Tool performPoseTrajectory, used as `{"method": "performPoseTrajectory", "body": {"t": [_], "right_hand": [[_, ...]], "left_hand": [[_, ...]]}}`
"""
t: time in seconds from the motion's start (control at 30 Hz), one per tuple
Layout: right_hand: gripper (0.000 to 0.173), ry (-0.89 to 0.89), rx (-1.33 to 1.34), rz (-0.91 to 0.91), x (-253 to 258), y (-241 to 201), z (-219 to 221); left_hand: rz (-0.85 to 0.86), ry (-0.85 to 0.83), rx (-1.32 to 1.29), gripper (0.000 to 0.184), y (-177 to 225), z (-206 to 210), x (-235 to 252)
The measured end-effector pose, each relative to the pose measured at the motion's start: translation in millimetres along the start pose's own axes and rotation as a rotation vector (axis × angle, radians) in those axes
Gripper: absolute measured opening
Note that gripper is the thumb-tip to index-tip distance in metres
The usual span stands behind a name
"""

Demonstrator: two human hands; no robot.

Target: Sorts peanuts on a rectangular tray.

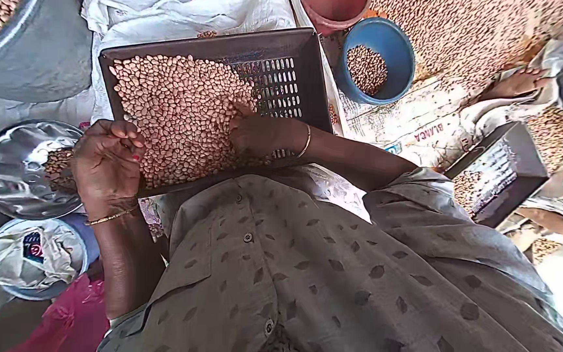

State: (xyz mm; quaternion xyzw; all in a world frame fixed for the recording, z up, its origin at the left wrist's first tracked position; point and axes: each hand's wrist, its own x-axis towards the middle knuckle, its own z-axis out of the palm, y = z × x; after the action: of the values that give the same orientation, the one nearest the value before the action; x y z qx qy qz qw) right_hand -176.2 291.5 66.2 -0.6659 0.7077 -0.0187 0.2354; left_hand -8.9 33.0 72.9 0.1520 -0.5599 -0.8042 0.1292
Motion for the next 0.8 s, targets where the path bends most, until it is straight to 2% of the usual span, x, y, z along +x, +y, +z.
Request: {"method": "performPoseTrajectory", "body": {"t": [0.03, 0.07, 0.13, 0.2, 0.27, 0.3, 0.37, 0.43, 0.53, 0.63, 0.8], "right_hand": [[0.013, -0.036, 0.001, 0.115, -17.3, 14.5, -13.4], [0.013, 0.049, 0.044, 0.179, -38.4, 33.1, -24.6], [0.027, 0.418, 0.175, 0.227, -83.3, 61.9, -43.0], [0.026, 0.788, 0.367, 0.245, -118.9, 71.4, -49.1], [0.022, 1.028, 0.585, 0.322, -141.5, 67.2, -37.7], [0.021, 1.084, 0.702, 0.403, -147.2, 60.8, -28.6], [0.023, 1.080, 0.896, 0.569, -147.4, 42.5, -7.9], [0.024, 0.967, 0.958, 0.651, -139.6, 26.0, 12.2], [0.026, 0.737, 0.764, 0.736, -123.6, 12.4, 35.6], [0.027, 0.569, 0.597, 0.748, -105.4, 4.7, 44.3], [0.026, 0.589, 0.463, 0.712, -91.9, 4.0, 42.4]], "left_hand": [[0.003, 0.003, 0.007, 0.033, -1.5, -11.3, -6.4], [0.007, 0.003, 0.029, 0.032, -2.9, -20.2, -12.4], [0.004, 0.002, 0.069, 0.032, -5.9, -30.3, -19.2], [-0.017, 0.001, 0.136, 0.030, -7.8, -27.1, -21.5], [-0.051, 0.005, 0.236, 0.028, -4.6, -6.8, -18.5], [-0.062, -0.004, 0.288, 0.027, -3.6, 6.2, -13.6], [-0.074, -0.097, 0.373, 0.023, -7.6, 27.9, -4.5], [-0.078, -0.236, 0.438, 0.020, -13.1, 48.6, 5.6], [-0.074, -0.443, 0.545, 0.018, -22.0, 72.9, 24.2], [-0.016, -0.537, 0.814, 0.017, -29.7, 96.0, 43.7], [0.093, -0.610, 1.397, 0.018, -60.1, 122.7, 62.0]]}}
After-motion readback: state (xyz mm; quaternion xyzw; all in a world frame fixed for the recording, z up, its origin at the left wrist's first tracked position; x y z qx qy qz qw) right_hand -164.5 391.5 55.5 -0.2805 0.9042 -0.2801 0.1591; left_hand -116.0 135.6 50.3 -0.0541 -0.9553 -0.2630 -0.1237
